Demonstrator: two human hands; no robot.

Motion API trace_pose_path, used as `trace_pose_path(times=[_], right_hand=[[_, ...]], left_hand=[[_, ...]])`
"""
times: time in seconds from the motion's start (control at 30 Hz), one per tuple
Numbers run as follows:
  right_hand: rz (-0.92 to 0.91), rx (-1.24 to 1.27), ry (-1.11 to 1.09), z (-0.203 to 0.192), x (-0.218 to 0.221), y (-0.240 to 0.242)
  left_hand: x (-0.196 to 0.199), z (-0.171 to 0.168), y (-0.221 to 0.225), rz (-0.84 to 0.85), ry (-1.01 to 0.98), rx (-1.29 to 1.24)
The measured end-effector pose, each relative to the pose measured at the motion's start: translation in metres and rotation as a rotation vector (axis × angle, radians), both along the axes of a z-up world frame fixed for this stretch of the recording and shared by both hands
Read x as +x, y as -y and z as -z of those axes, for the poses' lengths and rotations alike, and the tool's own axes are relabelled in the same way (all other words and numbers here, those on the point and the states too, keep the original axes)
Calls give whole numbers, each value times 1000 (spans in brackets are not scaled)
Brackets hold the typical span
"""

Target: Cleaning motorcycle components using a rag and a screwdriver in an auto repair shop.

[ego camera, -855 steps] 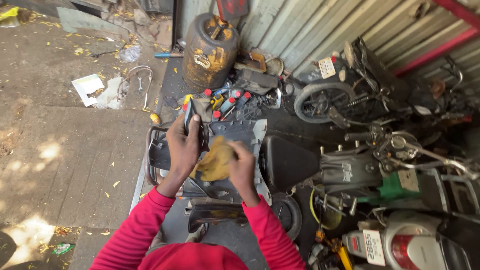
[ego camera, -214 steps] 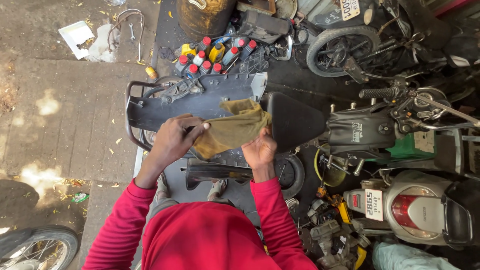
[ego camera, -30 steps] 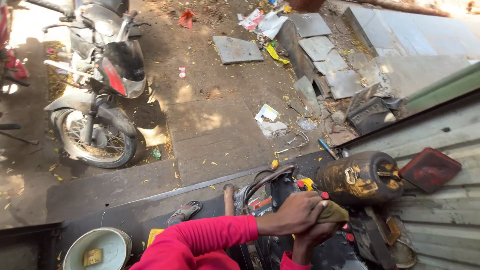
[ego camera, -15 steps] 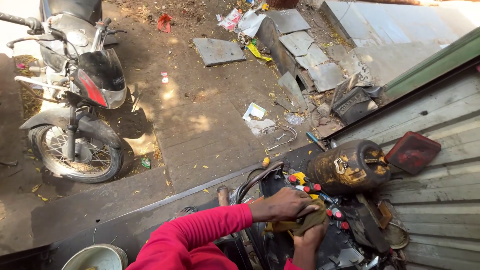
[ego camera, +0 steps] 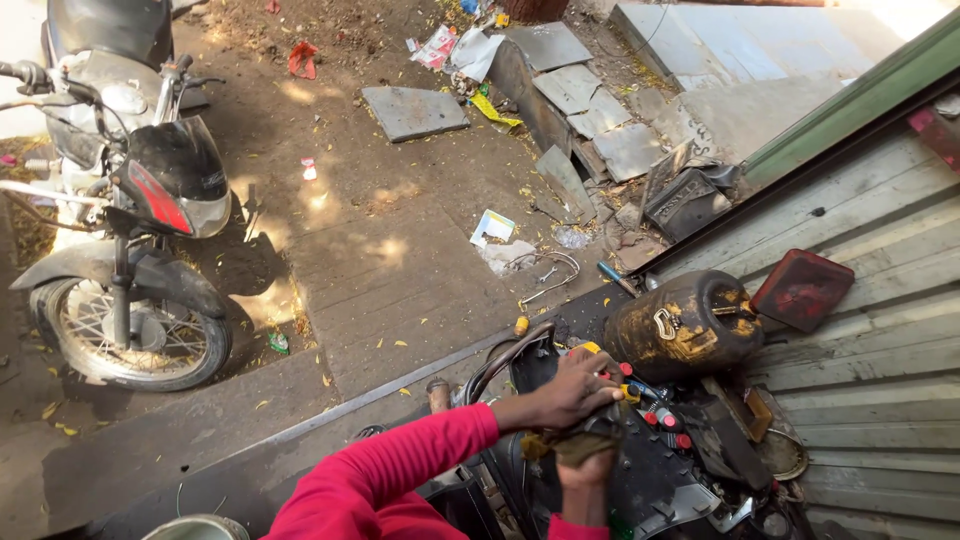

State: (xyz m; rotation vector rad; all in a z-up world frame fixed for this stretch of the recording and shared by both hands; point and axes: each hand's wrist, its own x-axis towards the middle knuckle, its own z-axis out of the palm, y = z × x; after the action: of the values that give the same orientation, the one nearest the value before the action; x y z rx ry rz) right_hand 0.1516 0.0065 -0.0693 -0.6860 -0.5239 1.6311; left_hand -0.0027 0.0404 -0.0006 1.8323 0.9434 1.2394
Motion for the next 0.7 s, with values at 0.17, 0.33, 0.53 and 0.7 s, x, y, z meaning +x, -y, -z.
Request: trace_pose_path(times=[0.17, 0.33, 0.53, 0.7], right_hand=[[113, -124, 106, -4, -13, -10], [198, -50, 169, 2, -8, -24], [305, -94, 100, -34, -26, -24], [399, -101, 138, -30, -36, -16]], left_hand=[[7, 1, 6, -247, 67, 203], [6, -14, 12, -333, 23, 47], [-3, 11, 20, -231, 173, -142], [-16, -15, 34, -201, 64, -194]])
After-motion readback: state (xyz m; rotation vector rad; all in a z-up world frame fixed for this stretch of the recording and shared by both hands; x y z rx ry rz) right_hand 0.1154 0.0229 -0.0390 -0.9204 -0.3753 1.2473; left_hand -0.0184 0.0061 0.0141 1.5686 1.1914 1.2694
